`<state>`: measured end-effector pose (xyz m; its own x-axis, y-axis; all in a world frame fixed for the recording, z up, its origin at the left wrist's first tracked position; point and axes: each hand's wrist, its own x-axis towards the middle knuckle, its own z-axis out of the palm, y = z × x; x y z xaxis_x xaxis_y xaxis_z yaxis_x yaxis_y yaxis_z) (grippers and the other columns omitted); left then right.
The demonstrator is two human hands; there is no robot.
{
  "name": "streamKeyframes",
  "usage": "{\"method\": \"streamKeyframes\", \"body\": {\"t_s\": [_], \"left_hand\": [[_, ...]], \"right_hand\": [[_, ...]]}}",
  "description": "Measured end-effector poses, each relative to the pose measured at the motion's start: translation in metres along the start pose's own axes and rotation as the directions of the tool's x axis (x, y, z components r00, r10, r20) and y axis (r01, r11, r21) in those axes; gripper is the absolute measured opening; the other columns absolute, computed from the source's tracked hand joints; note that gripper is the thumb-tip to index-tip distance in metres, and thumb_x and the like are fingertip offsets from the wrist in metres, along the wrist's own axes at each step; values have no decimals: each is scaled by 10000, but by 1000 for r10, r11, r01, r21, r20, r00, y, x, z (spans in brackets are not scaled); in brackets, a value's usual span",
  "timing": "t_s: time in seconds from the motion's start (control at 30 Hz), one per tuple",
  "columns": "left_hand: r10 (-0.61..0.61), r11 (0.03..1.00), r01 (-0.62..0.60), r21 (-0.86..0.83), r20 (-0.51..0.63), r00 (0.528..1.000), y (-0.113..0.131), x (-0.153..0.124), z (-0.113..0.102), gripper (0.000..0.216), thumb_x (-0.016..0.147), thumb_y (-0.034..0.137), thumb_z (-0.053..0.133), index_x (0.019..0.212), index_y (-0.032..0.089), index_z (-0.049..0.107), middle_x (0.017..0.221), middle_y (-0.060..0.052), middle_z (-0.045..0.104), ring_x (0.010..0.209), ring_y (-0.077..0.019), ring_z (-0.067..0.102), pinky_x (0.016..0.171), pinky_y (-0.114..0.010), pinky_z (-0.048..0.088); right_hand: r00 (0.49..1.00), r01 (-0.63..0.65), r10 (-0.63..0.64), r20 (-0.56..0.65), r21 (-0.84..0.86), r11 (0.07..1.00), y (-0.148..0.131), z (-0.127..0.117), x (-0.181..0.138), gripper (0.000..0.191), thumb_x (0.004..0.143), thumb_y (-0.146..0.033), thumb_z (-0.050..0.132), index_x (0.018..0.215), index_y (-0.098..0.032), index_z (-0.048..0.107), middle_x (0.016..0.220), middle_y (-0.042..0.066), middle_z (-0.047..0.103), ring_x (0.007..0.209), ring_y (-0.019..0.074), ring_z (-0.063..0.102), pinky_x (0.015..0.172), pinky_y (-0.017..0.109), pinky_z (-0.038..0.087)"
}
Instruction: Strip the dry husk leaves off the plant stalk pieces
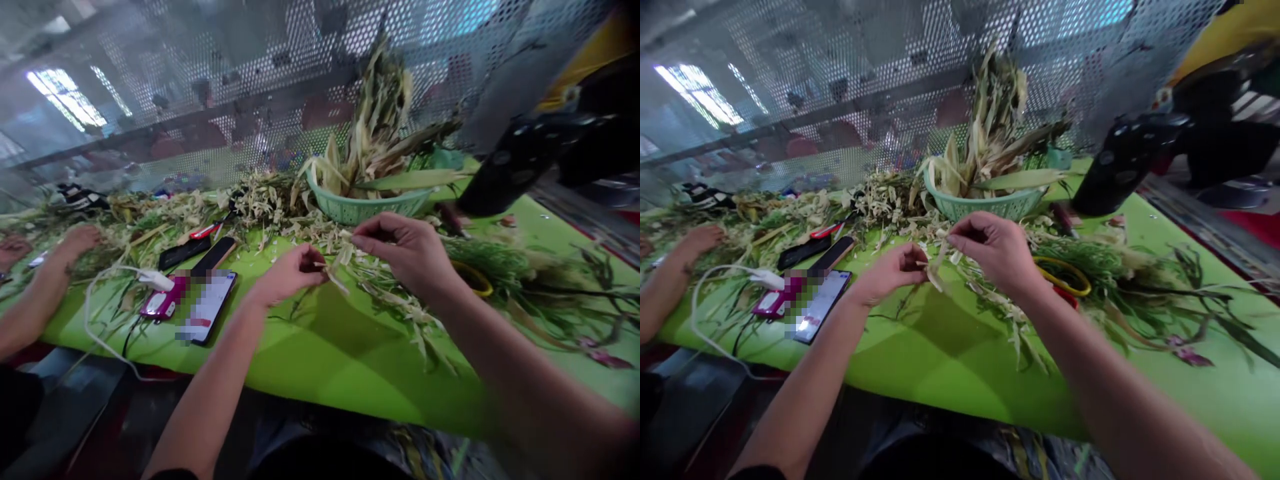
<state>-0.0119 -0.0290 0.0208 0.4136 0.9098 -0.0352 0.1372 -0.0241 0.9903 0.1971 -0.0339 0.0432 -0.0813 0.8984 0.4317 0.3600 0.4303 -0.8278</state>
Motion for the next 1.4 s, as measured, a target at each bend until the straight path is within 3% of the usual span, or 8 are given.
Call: {"method": "streamKeyframes", "body": {"t_s": [0.1,0.23,0.57,0.77,1.0,1.2,1.4], "left_hand": [[20,988,-28,-155,-55,998,11,7,2,326,647,214,760,944,164,638,919,-67,667,865,-156,618,807,-297,465],[41,975,-53,-217,-62,997,17,14,8,355,624,233,788,954,158,684,902,-68,688,858,-156,622,827,-295,467],[62,946,-93,-311,-109,992,2,16,22,304,622,240,795,903,171,701,868,-37,688,778,-118,604,791,-261,456],[-7,925,-62,-375,-179,984,-9,14,25,306,609,265,808,880,175,699,791,-7,671,693,-83,562,715,-224,430],[2,857,-122,-500,-235,972,-14,15,37,306,632,263,797,899,160,687,829,-16,679,728,-94,579,765,-239,441],[7,828,-160,-537,-276,961,-18,17,47,293,646,261,783,898,160,673,808,-18,672,741,-109,585,780,-256,435],[21,851,-180,-494,-310,950,-19,17,53,261,684,289,744,891,154,659,781,-17,652,737,-111,562,754,-251,415]], "right_hand": [[1000,4,-6,26,49,999,-4,-2,0,227,742,-452,693,747,-228,664,702,10,644,662,166,577,614,280,464],[998,23,-26,58,43,999,-2,-4,1,190,775,-408,670,755,-220,667,726,11,653,679,164,579,635,276,461],[981,111,-100,168,-56,992,11,-2,3,174,814,-355,623,772,-190,659,735,13,636,678,155,552,633,260,409],[976,97,-76,204,-93,991,10,1,3,149,806,-322,610,761,-186,651,706,9,623,665,153,539,612,250,389],[982,54,-35,188,-98,994,8,2,3,158,783,-307,587,736,-164,632,650,-10,566,614,132,483,565,234,349],[978,69,-33,208,-166,984,11,0,3,182,794,-323,580,717,-163,616,617,-21,520,597,128,450,543,230,317],[965,194,-120,234,-325,926,6,0,3,141,811,-244,553,696,-172,590,678,4,556,650,143,499,593,243,321]]}}
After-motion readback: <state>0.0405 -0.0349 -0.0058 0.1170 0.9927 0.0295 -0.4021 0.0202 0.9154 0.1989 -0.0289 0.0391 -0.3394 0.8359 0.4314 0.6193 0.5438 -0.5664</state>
